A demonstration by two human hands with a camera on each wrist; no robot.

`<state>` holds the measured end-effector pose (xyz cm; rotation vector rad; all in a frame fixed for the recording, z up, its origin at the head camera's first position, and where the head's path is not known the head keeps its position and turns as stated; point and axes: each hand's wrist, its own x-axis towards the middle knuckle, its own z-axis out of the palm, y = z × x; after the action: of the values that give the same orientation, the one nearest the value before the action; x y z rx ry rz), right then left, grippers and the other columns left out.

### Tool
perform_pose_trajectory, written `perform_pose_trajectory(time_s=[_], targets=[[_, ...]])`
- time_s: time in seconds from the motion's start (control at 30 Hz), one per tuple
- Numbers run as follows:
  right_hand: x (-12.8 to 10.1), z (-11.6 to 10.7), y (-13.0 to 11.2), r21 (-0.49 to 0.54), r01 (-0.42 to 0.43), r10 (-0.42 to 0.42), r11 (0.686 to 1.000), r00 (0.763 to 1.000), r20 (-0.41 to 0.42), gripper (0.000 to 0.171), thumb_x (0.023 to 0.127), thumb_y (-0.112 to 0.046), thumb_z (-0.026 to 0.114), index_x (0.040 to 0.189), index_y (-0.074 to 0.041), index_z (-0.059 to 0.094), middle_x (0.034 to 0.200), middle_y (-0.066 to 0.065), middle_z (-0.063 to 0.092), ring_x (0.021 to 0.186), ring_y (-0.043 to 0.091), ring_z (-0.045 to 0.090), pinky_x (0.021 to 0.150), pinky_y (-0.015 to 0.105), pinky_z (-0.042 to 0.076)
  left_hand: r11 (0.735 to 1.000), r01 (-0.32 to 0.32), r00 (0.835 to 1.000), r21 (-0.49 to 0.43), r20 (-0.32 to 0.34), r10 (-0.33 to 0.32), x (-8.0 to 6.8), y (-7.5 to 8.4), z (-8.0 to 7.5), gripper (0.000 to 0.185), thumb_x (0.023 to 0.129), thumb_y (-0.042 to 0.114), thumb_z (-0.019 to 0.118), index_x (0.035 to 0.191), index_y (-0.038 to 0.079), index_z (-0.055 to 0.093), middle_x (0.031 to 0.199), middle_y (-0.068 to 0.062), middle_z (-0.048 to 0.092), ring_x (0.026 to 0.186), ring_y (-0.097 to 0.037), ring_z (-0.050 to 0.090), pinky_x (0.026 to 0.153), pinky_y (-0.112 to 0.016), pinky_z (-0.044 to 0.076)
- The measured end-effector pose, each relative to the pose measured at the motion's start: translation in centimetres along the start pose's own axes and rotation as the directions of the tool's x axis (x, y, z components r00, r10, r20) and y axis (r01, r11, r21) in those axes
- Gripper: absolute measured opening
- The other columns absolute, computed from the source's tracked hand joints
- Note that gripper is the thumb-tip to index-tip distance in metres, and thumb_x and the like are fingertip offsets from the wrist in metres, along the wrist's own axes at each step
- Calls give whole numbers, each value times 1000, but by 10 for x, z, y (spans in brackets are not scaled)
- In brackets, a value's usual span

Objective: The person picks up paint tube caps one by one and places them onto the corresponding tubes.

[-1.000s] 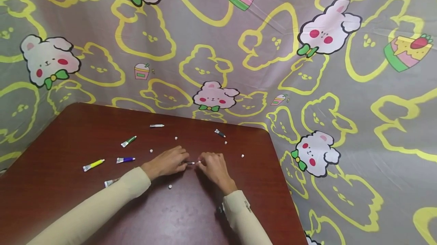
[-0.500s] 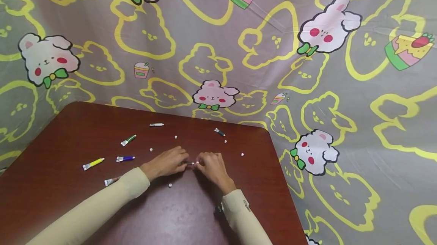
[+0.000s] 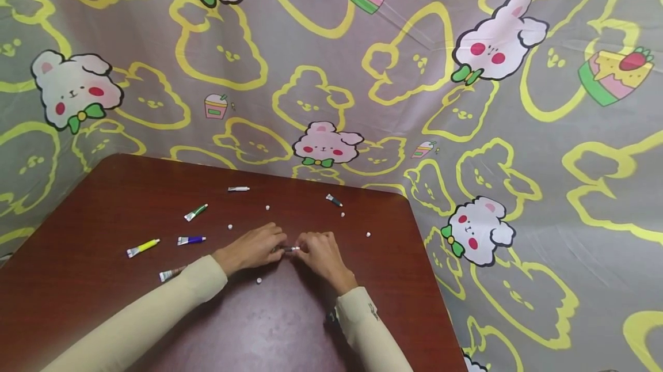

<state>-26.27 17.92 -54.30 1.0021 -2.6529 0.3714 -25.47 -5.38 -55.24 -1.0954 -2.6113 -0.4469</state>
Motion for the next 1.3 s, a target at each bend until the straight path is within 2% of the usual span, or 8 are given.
perform_pose_trajectory(time_s=[0.13, 0.37, 0.7, 0.83, 1.1, 1.3], targets=[[1, 0, 1, 22, 15, -15, 1000, 1000, -4, 17, 87, -28, 92, 91, -18, 79, 84, -5, 80, 75, 9, 75, 73, 34, 57, 1000, -14, 1000, 3, -16, 14, 1, 0, 1, 14, 88, 20, 81, 96, 12, 72, 90, 0, 65, 90, -20, 59, 78, -36, 56], [1, 1, 3, 131, 34, -33, 991, 999, -10, 15, 88, -23, 91, 90, -16, 79, 83, -3, 81, 74, 11, 77, 70, 30, 58, 999, -47, 997, 7, -59, 48, -1, -1, 1, 15, 89, 20, 82, 97, 13, 72, 91, 0, 65, 90, -20, 58, 79, -35, 55], [1, 3, 7, 246, 26, -27, 969, 1000, 1, 11, 91, -22, 88, 93, -13, 82, 86, -3, 82, 79, 8, 74, 75, 26, 59, 998, -53, 995, -19, -85, 51, -3, -1, -3, 14, 92, 19, 82, 103, 14, 76, 96, 1, 69, 94, -18, 60, 84, -34, 56], [2, 3, 6, 283, 16, -18, 959, 1000, 5, 13, 91, -20, 88, 96, -10, 81, 87, -1, 81, 79, 10, 75, 75, 29, 61, 998, -50, 995, -38, -91, 46, -4, -2, -3, 13, 92, 19, 81, 103, 14, 76, 98, 1, 71, 95, -18, 61, 84, -34, 56], [2, 3, 6, 396, -26, 31, 918, 999, -7, 17, 90, -15, 89, 95, -11, 73, 86, 1, 78, 80, 11, 73, 74, 38, 62, 997, -58, 992, -46, -117, 52, -5, -4, -4, 13, 93, 18, 81, 103, 13, 76, 99, 1, 71, 93, -17, 59, 82, -33, 56], [-1, 3, 8, 422, -86, 82, 902, 996, 27, 12, 96, -18, 84, 98, -10, 75, 91, 2, 80, 83, 13, 74, 75, 33, 63, 995, -84, 987, -49, -142, 76, -3, -4, -6, 14, 92, 16, 82, 103, 13, 75, 99, 2, 71, 93, -16, 59, 82, -32, 56]])
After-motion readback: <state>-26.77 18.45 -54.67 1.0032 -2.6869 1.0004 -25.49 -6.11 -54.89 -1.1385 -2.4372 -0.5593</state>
